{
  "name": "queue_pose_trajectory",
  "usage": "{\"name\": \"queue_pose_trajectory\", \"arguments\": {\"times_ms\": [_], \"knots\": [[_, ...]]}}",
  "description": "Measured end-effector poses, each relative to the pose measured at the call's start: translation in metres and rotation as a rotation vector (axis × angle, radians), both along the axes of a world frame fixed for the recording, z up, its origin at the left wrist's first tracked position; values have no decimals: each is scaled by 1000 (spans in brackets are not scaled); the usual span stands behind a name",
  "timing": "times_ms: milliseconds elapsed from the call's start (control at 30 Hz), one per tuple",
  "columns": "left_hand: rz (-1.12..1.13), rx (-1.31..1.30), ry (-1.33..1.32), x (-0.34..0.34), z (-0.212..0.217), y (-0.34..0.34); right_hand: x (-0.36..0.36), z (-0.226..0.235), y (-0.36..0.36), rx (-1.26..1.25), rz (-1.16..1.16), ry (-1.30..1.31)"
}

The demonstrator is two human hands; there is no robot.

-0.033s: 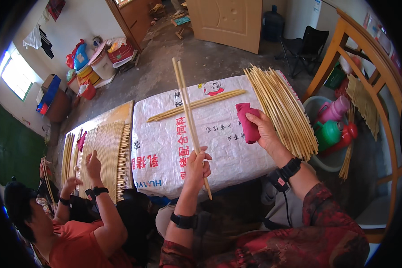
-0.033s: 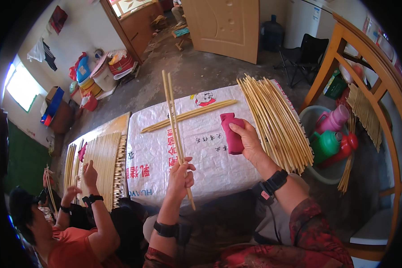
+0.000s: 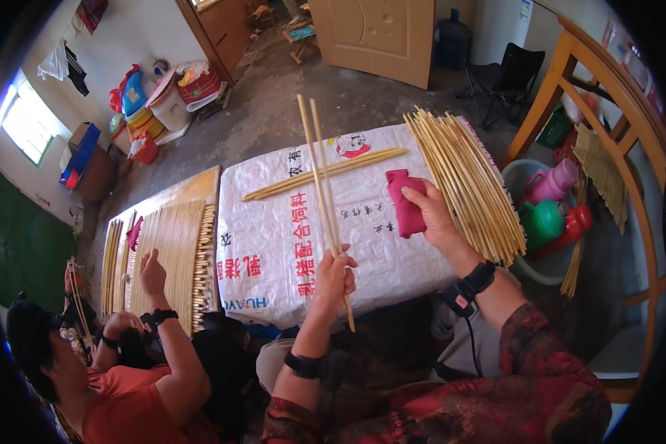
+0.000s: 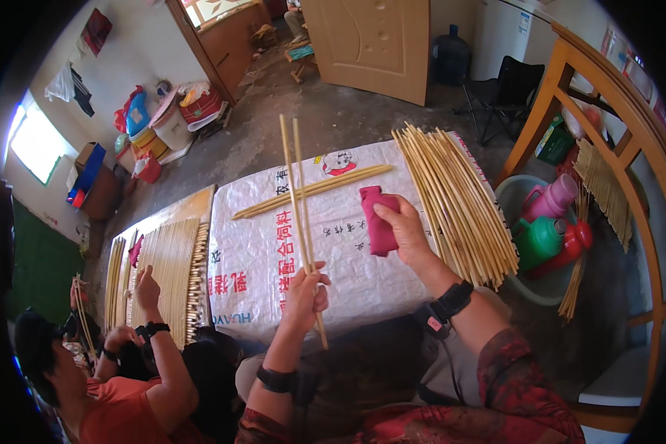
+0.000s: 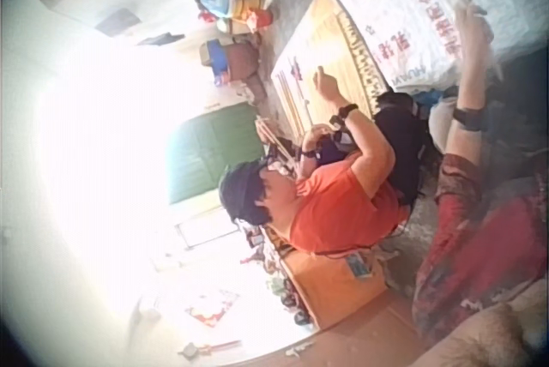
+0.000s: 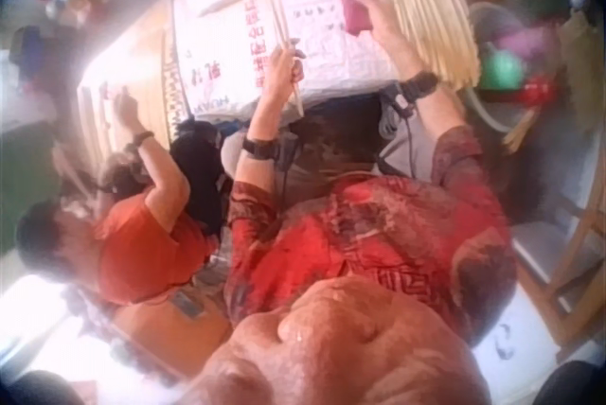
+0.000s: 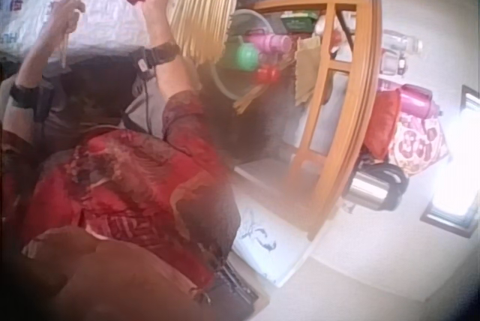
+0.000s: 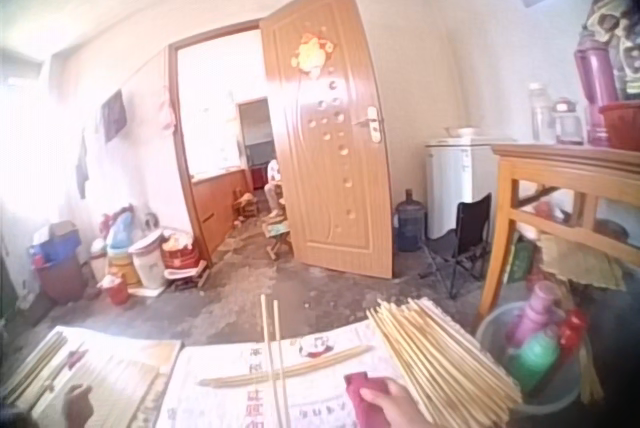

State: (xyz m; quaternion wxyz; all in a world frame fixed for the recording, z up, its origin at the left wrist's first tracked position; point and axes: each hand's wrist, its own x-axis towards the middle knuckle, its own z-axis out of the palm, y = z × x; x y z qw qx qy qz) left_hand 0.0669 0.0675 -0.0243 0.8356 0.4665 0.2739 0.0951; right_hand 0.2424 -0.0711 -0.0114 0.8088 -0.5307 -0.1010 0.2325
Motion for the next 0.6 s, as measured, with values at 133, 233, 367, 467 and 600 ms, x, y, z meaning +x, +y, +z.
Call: {"name": "queue_pose_trajectory", "arguments": {"times_ms": [133,233,367,467,600], "knots": [[-121,-86,42,3,-9,-26,-23,-2,23,-163,206,-260],[-138,-123,-7,3,-14,-28,-54,6,29,-205,462,-331],[-102,-142,-19,2,-8,-31,-49,10,22,-69,459,-25],[-64,-62,-46,3,-3,-30,-44,-10,21,-92,356,-28],[-91,266,103,9,-8,-27,-69,-9,27,-109,342,42]]}}
